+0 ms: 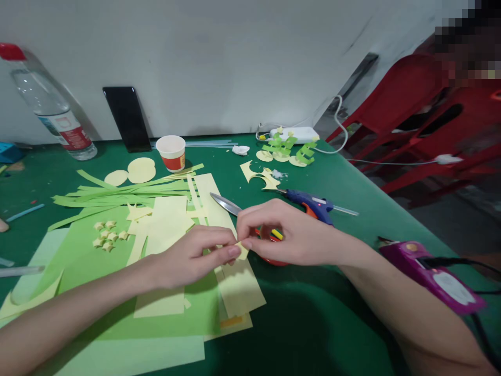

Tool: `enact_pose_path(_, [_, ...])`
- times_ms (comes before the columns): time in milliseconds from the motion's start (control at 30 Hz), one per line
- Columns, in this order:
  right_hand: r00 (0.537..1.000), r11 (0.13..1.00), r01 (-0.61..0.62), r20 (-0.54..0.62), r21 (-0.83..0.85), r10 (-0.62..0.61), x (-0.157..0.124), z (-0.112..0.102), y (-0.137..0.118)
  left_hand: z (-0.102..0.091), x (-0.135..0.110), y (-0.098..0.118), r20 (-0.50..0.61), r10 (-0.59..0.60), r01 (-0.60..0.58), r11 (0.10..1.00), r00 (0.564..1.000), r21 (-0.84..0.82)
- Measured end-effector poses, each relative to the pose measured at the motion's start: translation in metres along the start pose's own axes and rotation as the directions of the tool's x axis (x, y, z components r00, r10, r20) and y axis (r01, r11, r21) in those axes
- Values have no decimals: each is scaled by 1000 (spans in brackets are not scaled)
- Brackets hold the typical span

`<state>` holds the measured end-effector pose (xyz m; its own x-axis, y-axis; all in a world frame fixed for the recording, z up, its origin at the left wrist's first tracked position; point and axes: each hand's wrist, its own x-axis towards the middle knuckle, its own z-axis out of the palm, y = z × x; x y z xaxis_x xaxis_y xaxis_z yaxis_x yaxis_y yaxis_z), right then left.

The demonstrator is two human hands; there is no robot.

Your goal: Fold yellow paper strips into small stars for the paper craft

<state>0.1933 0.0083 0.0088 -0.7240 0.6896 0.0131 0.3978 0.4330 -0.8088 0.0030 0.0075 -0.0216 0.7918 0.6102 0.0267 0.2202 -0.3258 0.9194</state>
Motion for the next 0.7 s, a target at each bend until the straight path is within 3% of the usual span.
enact_pose_path(200, [997,999,-18,76,-47,21,10,-1,16,4,7,-21,11,-52,52,999,999,-5])
enact_pose_path(433, [987,985,-78,125,-152,97,21,-5,22,4,7,-31,12,-93,93,996,996,-17])
enact_pose_path(500, [986,967,-131,74,-217,150,18,-5,24,5,7,-34,-40,-111,110,994,993,-24])
enact_pose_path(567, [971,920,-237,-50,-312,233,11,-1,25,5,7,-37,-102,-125,123,992,987,-27])
enact_pose_path(700, [856,719,-516,-312,-466,412,-13,19,27,7,8,-46,-170,-152,147,988,974,-40])
